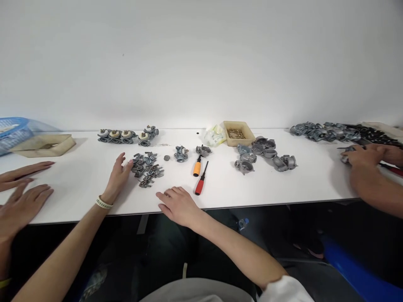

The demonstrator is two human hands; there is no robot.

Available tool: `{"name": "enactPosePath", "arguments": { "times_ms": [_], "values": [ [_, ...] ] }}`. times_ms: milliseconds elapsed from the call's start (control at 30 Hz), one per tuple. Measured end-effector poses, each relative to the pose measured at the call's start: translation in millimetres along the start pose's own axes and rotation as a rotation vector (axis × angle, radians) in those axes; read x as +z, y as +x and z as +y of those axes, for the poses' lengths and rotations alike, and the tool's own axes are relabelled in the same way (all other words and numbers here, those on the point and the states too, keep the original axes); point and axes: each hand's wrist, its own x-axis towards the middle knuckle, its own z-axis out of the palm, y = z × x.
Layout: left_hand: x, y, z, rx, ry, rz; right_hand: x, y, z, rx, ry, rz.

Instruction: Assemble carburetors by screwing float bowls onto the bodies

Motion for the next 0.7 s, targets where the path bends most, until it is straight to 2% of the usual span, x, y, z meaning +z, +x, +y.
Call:
{"name": "enactPosePath", "arguments": {
  "times_ms": [167,233,300,367,500,600,700],
  "values": [
    [-5.7,-22.9,-8.1,0.02,0.073,-0.091,-14.8,-62.7,-1.3,-0.078,0.06,-0.042],
    [-9.2,-18.9,-8.1,0.048,0.028,-0.116,-16.3,-72.4,-0.2,-0.039,0.081,-0.059],
    [-13.2,-4.9,-8.1,0.056,-0.056,-0.146,-12.7,-65.2,1.5,0.034,0.098,-0.074],
    [-17.5,14.5,-9.0,0.082,-0.063,-0.217,-4.1,-40.8,2.5,0.11,0.104,-0.094],
    [-21.1,44.4,-10.1,0.195,0.002,-0.388,18.0,37.0,4.1,0.191,0.083,-0.159],
    [-15.8,51.6,-7.5,0.293,0.032,-0.492,30.0,89.9,12.5,0.233,0.04,-0.169],
    [-6.6,54.6,-3.6,0.369,0.027,-0.502,37.5,122.8,25.2,0.249,-0.003,-0.152]
  ]
}}
